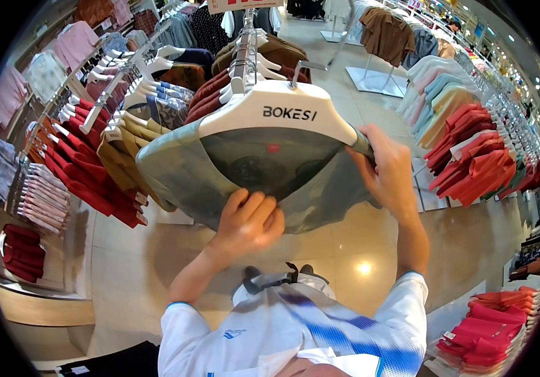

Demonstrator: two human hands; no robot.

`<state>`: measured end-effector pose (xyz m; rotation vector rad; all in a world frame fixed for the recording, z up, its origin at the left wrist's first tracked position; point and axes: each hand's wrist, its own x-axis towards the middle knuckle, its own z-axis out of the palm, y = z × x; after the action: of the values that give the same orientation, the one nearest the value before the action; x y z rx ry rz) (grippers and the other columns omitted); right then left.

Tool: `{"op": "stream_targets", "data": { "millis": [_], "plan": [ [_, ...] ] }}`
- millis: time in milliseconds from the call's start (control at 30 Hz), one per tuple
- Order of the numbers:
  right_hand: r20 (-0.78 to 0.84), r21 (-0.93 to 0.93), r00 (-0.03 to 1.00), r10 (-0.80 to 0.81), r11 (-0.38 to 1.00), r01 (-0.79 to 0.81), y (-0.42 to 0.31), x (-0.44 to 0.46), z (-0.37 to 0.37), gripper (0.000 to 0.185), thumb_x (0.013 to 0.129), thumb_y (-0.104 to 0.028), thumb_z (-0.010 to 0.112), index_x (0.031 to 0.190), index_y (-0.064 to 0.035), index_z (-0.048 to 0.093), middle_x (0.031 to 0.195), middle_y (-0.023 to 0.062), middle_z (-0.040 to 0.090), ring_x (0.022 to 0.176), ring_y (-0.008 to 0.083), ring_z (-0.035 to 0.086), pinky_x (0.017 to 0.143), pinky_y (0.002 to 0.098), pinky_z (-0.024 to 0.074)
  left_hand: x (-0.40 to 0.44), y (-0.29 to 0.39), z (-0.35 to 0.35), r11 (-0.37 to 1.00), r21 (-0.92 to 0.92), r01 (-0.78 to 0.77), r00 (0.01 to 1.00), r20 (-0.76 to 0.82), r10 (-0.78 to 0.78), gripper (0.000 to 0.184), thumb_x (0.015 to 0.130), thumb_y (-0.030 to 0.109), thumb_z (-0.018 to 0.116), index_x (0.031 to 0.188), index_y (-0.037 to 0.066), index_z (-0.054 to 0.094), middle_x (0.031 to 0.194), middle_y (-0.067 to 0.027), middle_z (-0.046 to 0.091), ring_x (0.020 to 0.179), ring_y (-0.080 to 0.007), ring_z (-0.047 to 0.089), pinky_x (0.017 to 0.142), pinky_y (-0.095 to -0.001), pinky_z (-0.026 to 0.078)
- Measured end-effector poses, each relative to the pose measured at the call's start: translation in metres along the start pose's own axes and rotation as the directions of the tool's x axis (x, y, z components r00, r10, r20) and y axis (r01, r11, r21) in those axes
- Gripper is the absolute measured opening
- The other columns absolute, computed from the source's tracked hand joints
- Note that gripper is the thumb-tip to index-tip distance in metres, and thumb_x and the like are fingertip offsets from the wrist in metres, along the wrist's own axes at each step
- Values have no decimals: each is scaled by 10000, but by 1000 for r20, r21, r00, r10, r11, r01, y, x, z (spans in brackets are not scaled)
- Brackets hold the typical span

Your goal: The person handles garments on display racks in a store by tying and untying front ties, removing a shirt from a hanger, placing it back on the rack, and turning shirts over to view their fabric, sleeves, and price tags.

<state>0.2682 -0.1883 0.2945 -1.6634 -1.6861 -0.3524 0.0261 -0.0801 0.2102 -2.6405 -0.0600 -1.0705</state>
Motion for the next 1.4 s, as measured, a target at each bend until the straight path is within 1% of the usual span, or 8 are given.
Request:
{"op": "stream_targets", "data": {
  "millis": [700,800,933,1000,1167,1300,1333,1400],
  "plan": [
    [131,-40,970,-207,976,214,33,-54,51,274,726,-108,719,952,-47,577,723,92,541,620,295,567,544,374,427,-49,80,25,979,-172,110,991,93,-95,151,678,136,651,809,102,582,908,-49,603,922,-211,552,817,-447,324],
    [140,-24,970,-198,979,203,25,-50,59,292,726,-128,726,964,-60,572,730,84,545,633,285,580,552,373,440,-44,58,9,853,-438,283,954,220,-204,220,736,134,695,898,61,565,949,-93,594,946,-254,546,856,-450,351],
    [228,10,966,-126,992,127,-10,-42,78,360,677,-84,742,988,-47,566,797,90,599,692,295,618,582,383,466,-55,32,-1,212,-882,421,647,128,-751,509,775,179,772,1137,16,454,995,-170,571,924,-305,554,834,-403,417],
    [236,39,962,-134,991,129,-22,-37,96,366,675,-98,742,991,-51,563,818,81,605,703,283,625,587,383,477,-66,20,-14,629,-520,579,716,-45,-697,517,804,198,761,1164,13,441,1073,-176,544,981,-287,536,871,-386,411],
    [205,80,947,-246,969,234,-51,-32,133,303,704,-130,695,969,-58,568,781,58,578,655,232,609,577,347,487,-79,-20,-34,681,-106,725,570,-464,-678,635,808,284,777,1228,-5,399,1222,-171,458,1169,-301,455,1000,-430,372],
    [101,25,975,-200,980,199,-99,-41,147,251,712,-128,633,940,-41,574,753,50,533,628,186,571,565,290,474,-122,-49,-46,544,-257,799,462,-316,-829,568,760,291,798,1129,-40,521,1009,-119,598,996,-276,580,904,-396,442],
    [104,54,973,-206,978,202,-107,-43,151,251,712,-128,633,940,-41,574,753,50,533,628,186,571,565,290,474,-121,-58,-56,603,-39,796,559,-334,-759,562,753,352,792,1080,-21,528,925,-93,583,856,-225,586,777,-333,464],
    [48,47,972,-229,973,227,-120,-44,159,263,707,-118,626,949,-25,579,763,47,526,652,165,570,554,280,460,-104,-69,-81,640,-348,685,647,-114,-754,595,764,459,769,1030,-10,518,872,-83,555,749,-189,544,693,-300,446]
  ]
}}
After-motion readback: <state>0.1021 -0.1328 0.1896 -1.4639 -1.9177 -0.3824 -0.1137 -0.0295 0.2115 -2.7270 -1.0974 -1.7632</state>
